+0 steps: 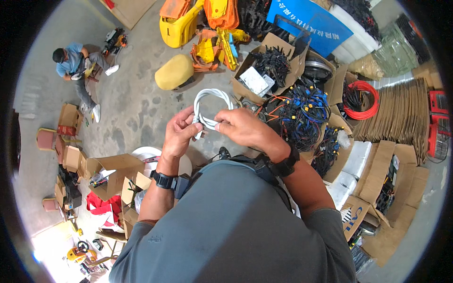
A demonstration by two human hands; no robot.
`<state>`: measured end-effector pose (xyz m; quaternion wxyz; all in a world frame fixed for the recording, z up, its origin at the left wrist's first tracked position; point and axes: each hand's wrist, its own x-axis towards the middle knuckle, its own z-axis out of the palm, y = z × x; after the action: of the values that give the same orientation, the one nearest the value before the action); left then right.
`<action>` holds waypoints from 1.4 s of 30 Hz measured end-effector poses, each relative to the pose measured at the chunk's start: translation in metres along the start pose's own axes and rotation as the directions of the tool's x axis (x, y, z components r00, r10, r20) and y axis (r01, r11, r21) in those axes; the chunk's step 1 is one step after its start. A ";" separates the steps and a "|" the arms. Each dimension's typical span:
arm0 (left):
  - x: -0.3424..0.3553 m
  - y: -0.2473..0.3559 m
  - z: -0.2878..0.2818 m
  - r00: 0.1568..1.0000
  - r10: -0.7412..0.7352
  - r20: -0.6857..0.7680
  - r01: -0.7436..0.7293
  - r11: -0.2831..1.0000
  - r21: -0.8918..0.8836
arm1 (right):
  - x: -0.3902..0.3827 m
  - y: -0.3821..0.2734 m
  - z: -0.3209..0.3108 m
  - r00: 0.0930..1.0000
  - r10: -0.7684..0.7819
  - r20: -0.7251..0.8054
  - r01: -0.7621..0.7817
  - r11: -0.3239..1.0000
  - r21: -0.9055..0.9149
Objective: Inspecting and sorting various electronic cables and wiring harnesses.
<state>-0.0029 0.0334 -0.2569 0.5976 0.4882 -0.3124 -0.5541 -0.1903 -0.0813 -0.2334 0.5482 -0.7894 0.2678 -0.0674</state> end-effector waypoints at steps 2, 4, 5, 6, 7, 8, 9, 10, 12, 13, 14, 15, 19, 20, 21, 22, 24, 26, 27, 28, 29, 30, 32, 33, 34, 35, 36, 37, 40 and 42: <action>0.000 0.000 -0.002 1.000 0.002 0.019 -0.002 1.000 -0.006 | 0.006 0.008 0.003 0.999 0.019 0.045 -0.025 0.990 0.136; -0.004 0.000 -0.001 0.997 0.059 -0.048 -0.056 0.996 0.063 | 0.008 0.006 0.004 0.996 0.030 0.089 -0.053 0.963 0.265; -0.004 -0.002 -0.001 0.996 0.074 -0.046 -0.071 0.995 0.065 | 0.006 -0.005 0.004 0.991 0.077 0.113 -0.112 0.929 0.352; -0.005 -0.005 0.001 0.986 0.129 -0.107 -0.122 0.990 0.074 | 0.004 -0.012 0.005 0.983 0.120 0.141 -0.170 0.885 0.433; -0.006 -0.008 0.005 0.969 0.183 -0.167 -0.170 0.982 0.084 | 0.009 0.003 0.011 0.995 0.023 0.101 -0.065 0.895 0.441; -0.011 -0.009 0.011 0.952 0.207 -0.226 -0.181 0.975 0.132 | 0.009 0.002 0.013 0.995 0.013 0.101 -0.056 0.899 0.435; -0.008 -0.013 0.015 0.926 0.258 -0.276 -0.229 0.964 0.133 | 0.008 0.001 0.016 0.997 0.010 0.073 -0.043 0.876 0.480; -0.003 -0.017 0.018 0.895 0.305 -0.325 -0.275 0.952 0.136 | 0.010 0.000 0.017 0.999 0.009 0.045 -0.031 0.851 0.524; -0.002 -0.018 0.023 0.864 0.347 -0.363 -0.299 0.936 0.185 | 0.012 -0.009 0.021 1.000 -0.006 0.003 0.003 0.876 0.482; 0.000 -0.018 0.026 0.830 0.394 -0.394 -0.323 0.917 0.236 | 0.007 -0.016 0.022 0.999 0.035 0.027 -0.044 0.843 0.537; 0.003 -0.016 0.030 0.831 0.390 -0.396 -0.319 0.918 0.236 | 0.006 -0.026 0.022 0.996 0.070 0.052 -0.087 0.805 0.587; 0.006 -0.012 0.034 0.779 0.455 -0.431 -0.359 0.888 0.287 | 0.007 -0.030 0.025 0.997 0.051 0.049 -0.070 0.817 0.573; 0.019 -0.004 0.043 0.747 0.434 -0.504 -0.344 0.901 0.265 | 0.014 -0.015 0.033 0.998 0.069 0.012 -0.065 0.845 0.531; 0.015 -0.007 0.047 0.745 0.391 -0.541 -0.320 0.921 0.224 | 0.012 -0.017 0.034 0.997 0.080 0.018 -0.077 0.842 0.533; 0.018 -0.009 0.045 0.762 0.377 -0.527 -0.312 0.926 0.212 | 0.011 -0.021 0.031 0.997 0.069 0.014 -0.067 0.857 0.511; 0.014 -0.013 0.049 0.763 0.369 -0.530 -0.304 0.929 0.209 | 0.007 -0.023 0.029 0.998 0.056 0.011 -0.054 0.871 0.488; 0.020 -0.018 0.056 0.833 0.281 -0.476 -0.339 0.940 -0.038 | 0.003 -0.016 0.023 1.000 0.022 -0.004 -0.017 0.865 0.501; 0.021 -0.030 0.062 0.870 0.266 -0.415 -0.328 0.941 -0.085 | -0.013 -0.017 0.011 0.997 0.072 -0.021 -0.058 0.914 0.402; 0.022 -0.037 0.066 0.884 0.242 -0.399 -0.314 0.941 -0.126 | -0.019 -0.012 0.008 0.999 0.013 -0.052 0.006 0.933 0.359; 0.023 -0.041 0.071 0.898 0.219 -0.382 -0.300 0.940 -0.165 | -0.025 -0.009 0.003 0.998 0.001 -0.059 0.020 0.933 0.359; 0.020 -0.040 0.077 0.925 0.164 -0.342 -0.248 0.943 -0.221 | -0.034 -0.004 -0.003 0.999 -0.008 -0.054 0.023 0.953 0.302; 0.019 -0.037 0.084 0.924 0.171 -0.341 -0.253 0.944 -0.213 | -0.043 0.001 -0.010 0.999 -0.016 -0.048 0.027 0.969 0.244; 0.014 -0.036 0.100 0.956 0.115 -0.270 -0.207 0.917 -0.340 | -0.059 0.019 -0.022 0.999 -0.020 -0.032 0.028 0.962 0.271; 0.011 -0.040 0.107 0.957 0.113 -0.267 -0.198 0.927 -0.318 | -0.068 0.029 -0.027 1.000 -0.014 -0.012 0.017 0.955 0.295; 0.010 -0.046 0.117 0.949 0.116 -0.292 -0.209 0.928 -0.309 | -0.078 0.037 -0.033 1.000 -0.009 0.012 0.005 0.948 0.319; 0.007 -0.054 0.125 0.956 0.139 -0.258 -0.210 0.940 -0.270 | -0.089 0.041 -0.042 1.000 -0.019 0.008 0.015 0.939 0.343; 0.003 -0.060 0.132 0.959 0.160 -0.234 -0.214 0.951 -0.224 | -0.102 0.051 -0.053 1.000 0.007 0.016 -0.012 0.942 0.337; 0.000 -0.063 0.143 0.974 0.129 -0.187 -0.169 0.961 -0.218 | -0.116 0.061 -0.063 0.999 0.036 0.020 -0.041 0.924 0.381; -0.014 -0.088 0.171 0.974 -0.031 -0.225 -0.019 0.977 -0.215 | -0.154 0.109 -0.091 0.994 0.097 0.040 -0.104 0.854 0.511; -0.029 -0.093 0.184 0.945 -0.087 -0.315 0.016 0.975 -0.223 | -0.179 0.151 -0.102 0.991 0.131 0.014 -0.119 0.847 0.518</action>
<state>-0.2098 0.0267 -0.2784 0.6757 0.5120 -0.1349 -0.5130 -0.4351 -0.1154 -0.2960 0.7406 -0.5930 0.2964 -0.1096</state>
